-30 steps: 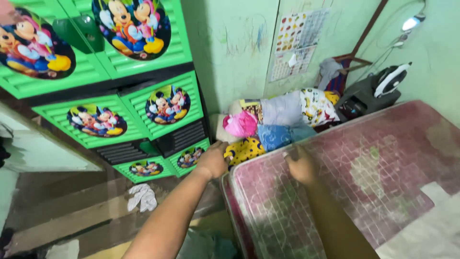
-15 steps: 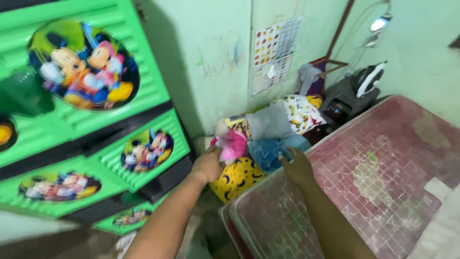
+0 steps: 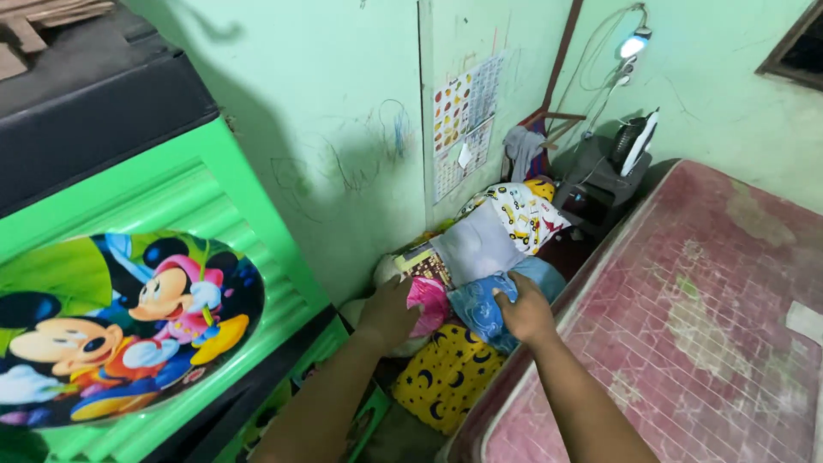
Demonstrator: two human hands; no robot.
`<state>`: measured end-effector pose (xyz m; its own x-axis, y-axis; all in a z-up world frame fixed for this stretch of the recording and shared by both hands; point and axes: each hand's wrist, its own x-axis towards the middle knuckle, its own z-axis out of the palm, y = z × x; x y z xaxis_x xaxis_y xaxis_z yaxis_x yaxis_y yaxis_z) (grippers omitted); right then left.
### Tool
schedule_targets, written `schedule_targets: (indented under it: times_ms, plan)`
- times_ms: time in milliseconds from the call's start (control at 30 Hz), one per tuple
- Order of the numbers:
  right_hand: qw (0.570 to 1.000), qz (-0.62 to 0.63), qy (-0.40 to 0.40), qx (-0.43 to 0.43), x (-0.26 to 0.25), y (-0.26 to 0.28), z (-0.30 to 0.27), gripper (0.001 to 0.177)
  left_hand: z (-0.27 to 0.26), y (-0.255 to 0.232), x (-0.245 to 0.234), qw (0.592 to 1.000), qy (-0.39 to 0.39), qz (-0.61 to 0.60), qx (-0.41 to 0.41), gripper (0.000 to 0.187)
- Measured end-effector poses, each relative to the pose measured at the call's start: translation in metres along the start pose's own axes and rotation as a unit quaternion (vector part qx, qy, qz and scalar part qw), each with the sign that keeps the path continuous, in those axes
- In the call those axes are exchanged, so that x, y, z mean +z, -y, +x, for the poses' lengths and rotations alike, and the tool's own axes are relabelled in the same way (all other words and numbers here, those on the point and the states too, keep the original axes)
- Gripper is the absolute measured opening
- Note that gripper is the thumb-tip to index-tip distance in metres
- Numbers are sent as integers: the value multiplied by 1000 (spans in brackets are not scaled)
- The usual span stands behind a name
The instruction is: Organizing blankets and pillows on a mattress on the floor.
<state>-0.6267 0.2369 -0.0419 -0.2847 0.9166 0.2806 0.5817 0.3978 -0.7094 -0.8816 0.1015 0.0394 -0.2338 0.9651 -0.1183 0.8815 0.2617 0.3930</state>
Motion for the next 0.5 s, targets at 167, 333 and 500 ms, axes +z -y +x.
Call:
schedule_targets:
  times_ms: [167, 333, 500]
  plan:
    - [999, -16, 7, 28, 14, -7, -4, 59, 5, 15, 17, 1000, 9, 8, 19, 69]
    - [997, -11, -15, 68, 17, -20, -5, 57, 29, 17, 35, 999, 26, 7, 35, 62]
    - [996, -10, -9, 92, 35, -51, -16, 55, 72, 25, 93, 997, 12, -22, 77, 48]
